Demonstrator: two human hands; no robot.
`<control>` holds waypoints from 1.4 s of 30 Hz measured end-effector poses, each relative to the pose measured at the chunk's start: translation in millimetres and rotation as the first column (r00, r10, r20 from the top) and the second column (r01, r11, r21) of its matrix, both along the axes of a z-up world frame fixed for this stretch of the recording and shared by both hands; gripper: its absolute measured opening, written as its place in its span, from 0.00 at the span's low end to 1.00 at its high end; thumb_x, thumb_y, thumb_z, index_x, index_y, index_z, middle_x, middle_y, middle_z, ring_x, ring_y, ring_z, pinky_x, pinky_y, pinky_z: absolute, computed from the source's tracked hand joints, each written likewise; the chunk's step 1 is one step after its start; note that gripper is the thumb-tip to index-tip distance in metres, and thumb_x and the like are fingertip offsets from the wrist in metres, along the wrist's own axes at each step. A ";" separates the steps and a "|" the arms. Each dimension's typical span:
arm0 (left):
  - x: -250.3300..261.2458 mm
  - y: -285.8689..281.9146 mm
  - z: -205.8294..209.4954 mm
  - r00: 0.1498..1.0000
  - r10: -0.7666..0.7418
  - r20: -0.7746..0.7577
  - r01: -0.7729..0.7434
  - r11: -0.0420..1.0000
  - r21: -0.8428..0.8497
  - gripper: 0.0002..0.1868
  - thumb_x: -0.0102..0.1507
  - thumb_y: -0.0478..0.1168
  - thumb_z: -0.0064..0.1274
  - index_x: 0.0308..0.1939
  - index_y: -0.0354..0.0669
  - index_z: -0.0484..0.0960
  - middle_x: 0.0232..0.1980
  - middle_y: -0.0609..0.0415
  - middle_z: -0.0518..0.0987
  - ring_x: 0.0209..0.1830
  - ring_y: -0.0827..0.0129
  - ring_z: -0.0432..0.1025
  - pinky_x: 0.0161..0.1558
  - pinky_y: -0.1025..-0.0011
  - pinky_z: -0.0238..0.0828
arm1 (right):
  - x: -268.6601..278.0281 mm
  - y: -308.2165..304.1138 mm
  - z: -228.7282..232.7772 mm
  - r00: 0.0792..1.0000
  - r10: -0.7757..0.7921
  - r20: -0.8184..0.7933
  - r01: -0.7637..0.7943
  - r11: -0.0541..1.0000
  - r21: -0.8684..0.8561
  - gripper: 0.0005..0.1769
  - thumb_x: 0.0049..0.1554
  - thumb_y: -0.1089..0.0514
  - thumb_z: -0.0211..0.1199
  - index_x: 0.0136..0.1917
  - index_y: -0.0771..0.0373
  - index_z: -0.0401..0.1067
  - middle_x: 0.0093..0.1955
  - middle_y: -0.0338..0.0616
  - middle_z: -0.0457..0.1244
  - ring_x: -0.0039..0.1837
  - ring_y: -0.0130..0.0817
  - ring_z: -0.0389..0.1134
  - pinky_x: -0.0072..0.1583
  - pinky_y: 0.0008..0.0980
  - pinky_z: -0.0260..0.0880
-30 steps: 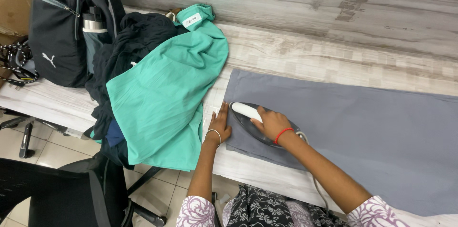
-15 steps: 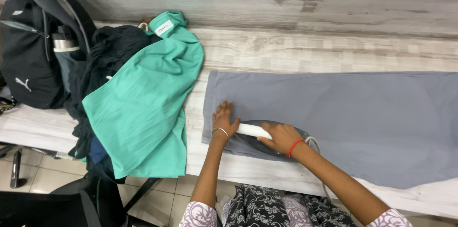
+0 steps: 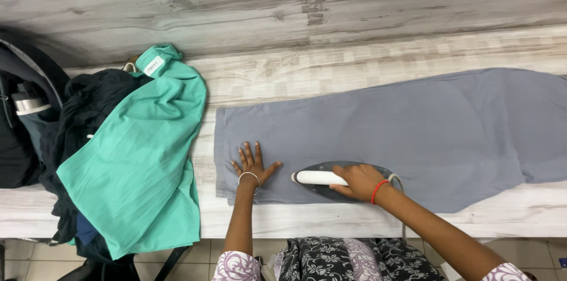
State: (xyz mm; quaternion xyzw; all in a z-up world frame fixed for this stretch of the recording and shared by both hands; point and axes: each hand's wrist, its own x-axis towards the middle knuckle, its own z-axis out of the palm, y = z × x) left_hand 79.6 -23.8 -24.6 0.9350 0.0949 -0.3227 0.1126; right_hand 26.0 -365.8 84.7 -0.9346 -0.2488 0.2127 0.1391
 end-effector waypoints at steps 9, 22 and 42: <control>-0.9 -4.3 0.6 1.000 -0.006 0.012 0.004 0.995 0.096 0.67 0.53 0.85 0.40 0.81 0.62 0.24 0.84 0.50 0.17 0.83 0.54 0.12 0.75 0.36 0.12 | -0.4 -99.6 5.4 0.963 -0.259 0.070 0.258 0.966 0.028 0.23 0.57 0.35 0.60 0.51 0.56 0.68 0.39 0.50 0.71 0.42 0.52 0.73 0.44 0.50 0.72; -2.5 -170.9 32.3 0.971 -0.196 0.138 0.170 0.969 0.179 0.61 0.58 0.81 0.39 0.82 0.54 0.34 0.85 0.51 0.28 0.85 0.52 0.22 0.74 0.32 0.21 | -56.6 -237.5 -6.7 0.907 -0.414 0.078 0.416 0.909 -0.006 0.29 0.56 0.31 0.58 0.55 0.56 0.70 0.43 0.48 0.71 0.42 0.48 0.74 0.45 0.47 0.74; 7.6 -408.6 28.3 0.847 -0.476 0.239 0.489 0.872 0.002 0.40 0.67 0.69 0.33 0.81 0.72 0.41 0.86 0.65 0.33 0.85 0.66 0.28 0.75 0.33 0.17 | -181.6 -475.2 -9.9 0.067 -0.995 0.075 0.933 0.089 0.349 0.29 0.63 0.40 0.63 0.61 0.70 0.76 0.33 0.56 0.68 0.34 0.44 0.70 0.39 0.40 0.68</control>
